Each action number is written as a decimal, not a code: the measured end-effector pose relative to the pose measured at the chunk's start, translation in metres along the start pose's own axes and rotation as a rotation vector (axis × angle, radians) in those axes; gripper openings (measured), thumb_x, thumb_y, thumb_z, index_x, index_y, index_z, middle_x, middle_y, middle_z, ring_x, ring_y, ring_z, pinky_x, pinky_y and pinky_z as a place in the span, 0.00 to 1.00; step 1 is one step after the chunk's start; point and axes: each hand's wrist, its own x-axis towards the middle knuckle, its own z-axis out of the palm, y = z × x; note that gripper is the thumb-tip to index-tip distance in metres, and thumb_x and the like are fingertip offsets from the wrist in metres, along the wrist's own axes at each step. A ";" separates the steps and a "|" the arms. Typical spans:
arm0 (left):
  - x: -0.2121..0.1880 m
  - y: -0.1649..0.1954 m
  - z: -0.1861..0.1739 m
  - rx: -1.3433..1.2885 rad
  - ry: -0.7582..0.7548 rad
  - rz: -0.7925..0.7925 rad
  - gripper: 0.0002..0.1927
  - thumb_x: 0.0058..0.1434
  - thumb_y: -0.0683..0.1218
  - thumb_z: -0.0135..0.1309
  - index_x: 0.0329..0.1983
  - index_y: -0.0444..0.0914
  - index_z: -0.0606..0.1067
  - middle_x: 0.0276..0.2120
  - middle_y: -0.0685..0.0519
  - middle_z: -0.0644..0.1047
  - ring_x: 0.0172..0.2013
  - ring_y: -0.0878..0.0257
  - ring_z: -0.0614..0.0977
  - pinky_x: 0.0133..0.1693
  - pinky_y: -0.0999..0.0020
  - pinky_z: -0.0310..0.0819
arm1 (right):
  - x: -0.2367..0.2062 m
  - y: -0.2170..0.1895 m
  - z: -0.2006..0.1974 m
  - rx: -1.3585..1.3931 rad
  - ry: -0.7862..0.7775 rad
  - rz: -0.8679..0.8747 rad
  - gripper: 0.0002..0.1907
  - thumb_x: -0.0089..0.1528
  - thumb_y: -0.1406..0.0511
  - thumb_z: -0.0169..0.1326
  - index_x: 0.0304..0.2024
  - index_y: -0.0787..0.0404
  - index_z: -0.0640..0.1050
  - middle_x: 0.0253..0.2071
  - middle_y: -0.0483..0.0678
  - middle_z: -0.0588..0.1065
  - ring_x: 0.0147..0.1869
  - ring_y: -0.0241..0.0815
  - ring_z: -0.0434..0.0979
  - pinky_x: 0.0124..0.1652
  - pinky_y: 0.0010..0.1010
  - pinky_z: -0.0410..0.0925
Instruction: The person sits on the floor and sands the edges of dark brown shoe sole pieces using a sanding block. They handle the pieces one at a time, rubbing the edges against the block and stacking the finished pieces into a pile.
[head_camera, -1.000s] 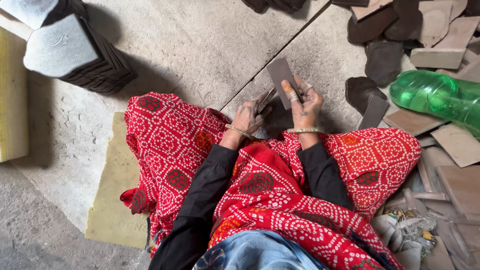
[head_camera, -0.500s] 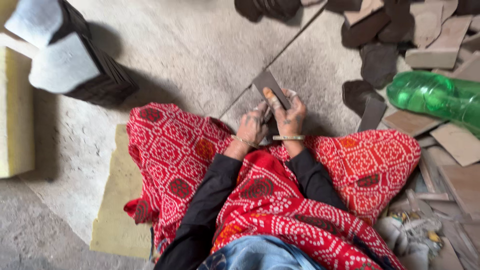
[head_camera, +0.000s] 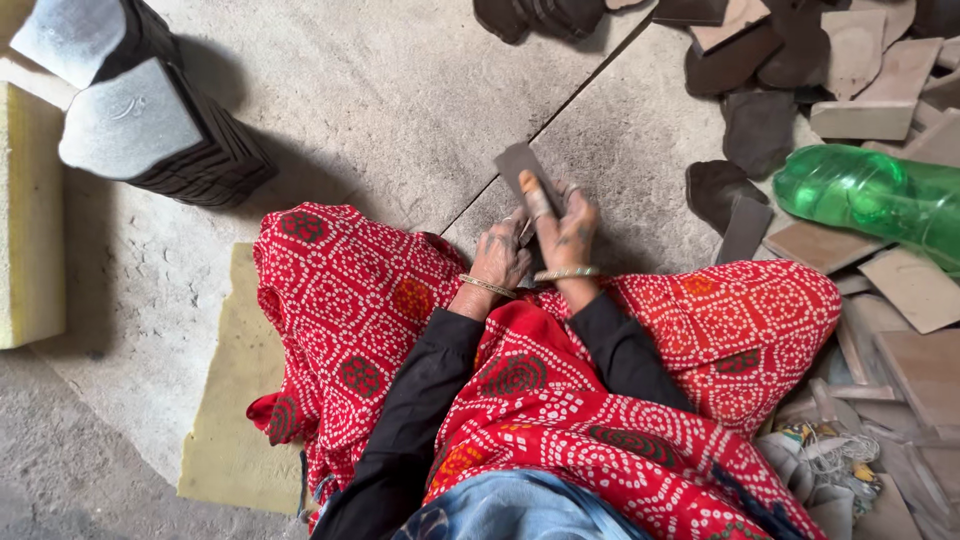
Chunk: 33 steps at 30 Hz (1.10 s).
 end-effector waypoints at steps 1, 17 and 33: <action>0.000 -0.002 0.001 0.045 0.026 0.052 0.38 0.50 0.39 0.53 0.67 0.31 0.63 0.52 0.32 0.77 0.52 0.36 0.79 0.55 0.47 0.72 | -0.001 0.003 0.002 0.050 -0.004 0.007 0.11 0.63 0.68 0.61 0.44 0.69 0.76 0.42 0.47 0.79 0.43 0.33 0.80 0.43 0.25 0.75; 0.010 0.043 -0.041 -0.158 0.023 0.134 0.39 0.46 0.34 0.45 0.68 0.30 0.63 0.48 0.29 0.77 0.51 0.35 0.79 0.54 0.51 0.75 | 0.009 -0.054 0.005 0.163 -0.035 0.263 0.18 0.62 0.59 0.67 0.41 0.68 0.79 0.33 0.43 0.78 0.33 0.29 0.72 0.33 0.22 0.66; 0.002 0.074 -0.043 0.054 0.012 -0.038 0.31 0.54 0.39 0.49 0.65 0.31 0.67 0.34 0.33 0.79 0.37 0.36 0.82 0.36 0.46 0.77 | 0.020 -0.048 0.006 0.147 -0.035 0.212 0.15 0.65 0.61 0.63 0.41 0.70 0.82 0.38 0.48 0.81 0.39 0.30 0.77 0.39 0.21 0.71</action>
